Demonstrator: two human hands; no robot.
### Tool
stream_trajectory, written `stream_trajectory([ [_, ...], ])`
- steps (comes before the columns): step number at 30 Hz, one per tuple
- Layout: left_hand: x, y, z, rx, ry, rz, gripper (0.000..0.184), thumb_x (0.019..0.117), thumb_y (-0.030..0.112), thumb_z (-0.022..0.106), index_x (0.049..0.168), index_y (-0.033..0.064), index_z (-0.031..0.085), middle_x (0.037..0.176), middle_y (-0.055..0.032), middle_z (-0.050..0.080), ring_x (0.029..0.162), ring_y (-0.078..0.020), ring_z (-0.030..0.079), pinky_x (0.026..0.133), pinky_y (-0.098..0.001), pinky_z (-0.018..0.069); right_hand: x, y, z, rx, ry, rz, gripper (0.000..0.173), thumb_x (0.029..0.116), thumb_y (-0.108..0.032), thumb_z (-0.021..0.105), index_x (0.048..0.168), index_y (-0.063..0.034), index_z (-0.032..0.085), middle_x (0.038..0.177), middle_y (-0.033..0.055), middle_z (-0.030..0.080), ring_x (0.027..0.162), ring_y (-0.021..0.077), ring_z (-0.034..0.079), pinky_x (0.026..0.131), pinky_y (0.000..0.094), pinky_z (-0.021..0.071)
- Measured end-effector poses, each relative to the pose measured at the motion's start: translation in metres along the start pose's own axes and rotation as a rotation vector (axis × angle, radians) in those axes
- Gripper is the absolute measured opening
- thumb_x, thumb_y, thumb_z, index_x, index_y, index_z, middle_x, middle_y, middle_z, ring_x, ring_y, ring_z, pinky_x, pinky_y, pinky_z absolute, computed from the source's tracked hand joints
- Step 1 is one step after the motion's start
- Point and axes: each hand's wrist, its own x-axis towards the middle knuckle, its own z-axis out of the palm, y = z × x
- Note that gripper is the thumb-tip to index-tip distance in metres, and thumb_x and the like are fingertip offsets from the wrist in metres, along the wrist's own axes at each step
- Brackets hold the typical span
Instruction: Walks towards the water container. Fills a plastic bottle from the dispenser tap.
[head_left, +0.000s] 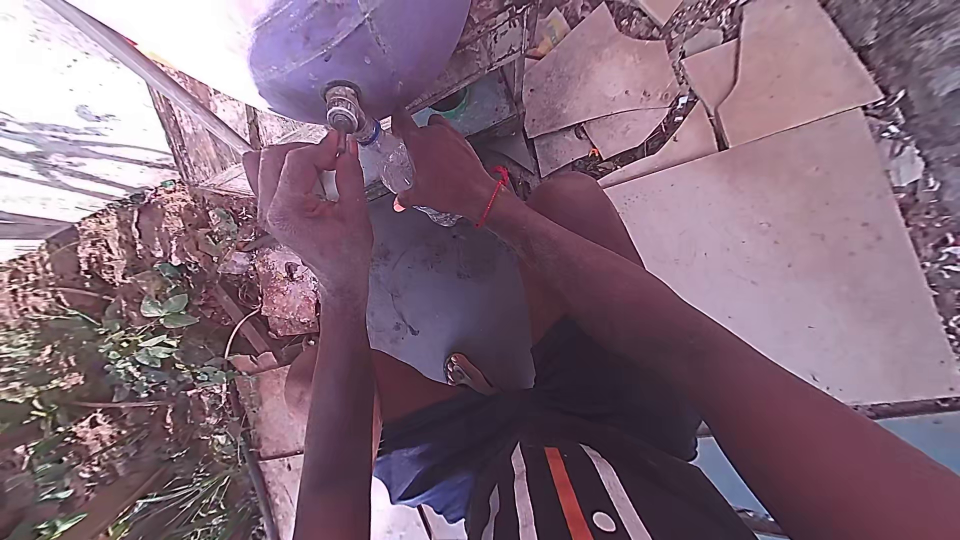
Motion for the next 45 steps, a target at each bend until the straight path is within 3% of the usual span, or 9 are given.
stream_trajectory([
  [4,0.000,0.000,0.001,0.019,0.012,-0.001,0.010,0.0932,0.016,0.077,0.091,0.0062,0.077,0.090,-0.0072,0.073,0.091,-0.0164,0.065,0.073,-0.0280,0.0463,0.000,-0.001,0.000,0.013,-0.015,0.013,0.102,0.0691,-0.044,0.090,0.152,-0.0113,0.040,0.114,0.0115,0.069,0.114,0.0358,0.061,0.085,0.0473,0.0555],
  [14,-0.001,0.001,0.003,0.082,0.025,0.022,0.011,0.0932,0.017,0.077,0.095,0.0064,0.077,0.087,-0.0069,0.071,0.089,-0.0186,0.063,0.075,-0.0299,0.0462,0.000,0.000,0.000,0.025,0.008,-0.001,0.100,0.0676,-0.044,0.091,0.148,-0.0106,0.043,0.110,0.0110,0.069,0.112,0.0356,0.062,0.085,0.0474,0.0545],
  [18,-0.004,0.007,0.000,0.195,0.015,0.002,0.027,0.0933,0.034,0.076,0.103,0.0083,0.076,0.090,-0.0058,0.069,0.090,-0.0207,0.063,0.077,-0.0334,0.0473,0.000,-0.001,0.000,0.012,0.004,-0.002,0.100,0.0668,-0.044,0.091,0.148,-0.0110,0.042,0.108,0.0105,0.069,0.111,0.0355,0.062,0.084,0.0473,0.0549],
  [19,-0.004,0.009,0.000,0.222,0.004,-0.028,0.030,0.0949,0.038,0.073,0.101,0.0088,0.075,0.088,-0.0052,0.069,0.089,-0.0204,0.063,0.077,-0.0337,0.0469,-0.001,-0.001,-0.001,0.011,-0.002,0.002,0.101,0.0671,-0.044,0.091,0.148,-0.0111,0.041,0.108,0.0105,0.069,0.112,0.0355,0.062,0.085,0.0473,0.0547],
  [22,-0.002,0.015,0.002,0.275,-0.071,-0.187,0.044,0.1065,0.041,0.055,0.078,0.0096,0.068,0.071,-0.0027,0.062,0.076,-0.0181,0.060,0.076,-0.0376,0.0440,0.001,0.000,0.001,0.013,0.001,-0.002,0.100,0.0667,-0.044,0.090,0.148,-0.0112,0.042,0.107,0.0095,0.070,0.111,0.0345,0.063,0.085,0.0471,0.0552],
  [25,0.003,0.019,-0.001,0.215,-0.167,-0.322,0.056,0.1114,0.041,0.041,0.069,0.0124,0.063,0.061,0.0027,0.060,0.060,-0.0097,0.059,0.065,-0.0358,0.0449,0.000,0.000,0.000,0.026,-0.008,0.000,0.097,0.0678,-0.044,0.090,0.146,-0.0111,0.043,0.104,0.0096,0.069,0.111,0.0347,0.063,0.086,0.0474,0.0544],
  [28,0.006,0.025,-0.003,0.155,-0.209,-0.392,0.053,0.1110,0.042,0.041,0.072,0.0159,0.066,0.059,0.0086,0.056,0.053,-0.0032,0.052,0.056,-0.0300,0.0411,0.000,-0.001,-0.002,0.033,-0.013,0.005,0.096,0.0688,-0.042,0.089,0.147,-0.0113,0.043,0.104,0.0103,0.069,0.110,0.0346,0.063,0.086,0.0472,0.0546],
  [32,0.007,0.024,-0.002,0.113,-0.216,-0.394,0.049,0.1111,0.040,0.041,0.080,0.0161,0.069,0.064,0.0086,0.062,0.055,-0.0024,0.057,0.057,-0.0287,0.0450,0.000,-0.001,0.000,0.025,0.001,0.007,0.099,0.0683,-0.043,0.090,0.149,-0.0105,0.042,0.109,0.0104,0.069,0.112,0.0344,0.063,0.086,0.0468,0.0547],
  [45,0.008,0.027,0.002,0.039,-0.226,-0.422,0.044,0.1105,0.038,0.045,0.080,0.0156,0.067,0.063,0.0096,0.059,0.054,-0.0010,0.054,0.054,-0.0247,0.0429,0.000,-0.001,0.001,0.036,0.005,0.020,0.101,0.0663,-0.042,0.090,0.150,-0.0122,0.042,0.114,0.0098,0.069,0.112,0.0335,0.063,0.085,0.0471,0.0556],
])
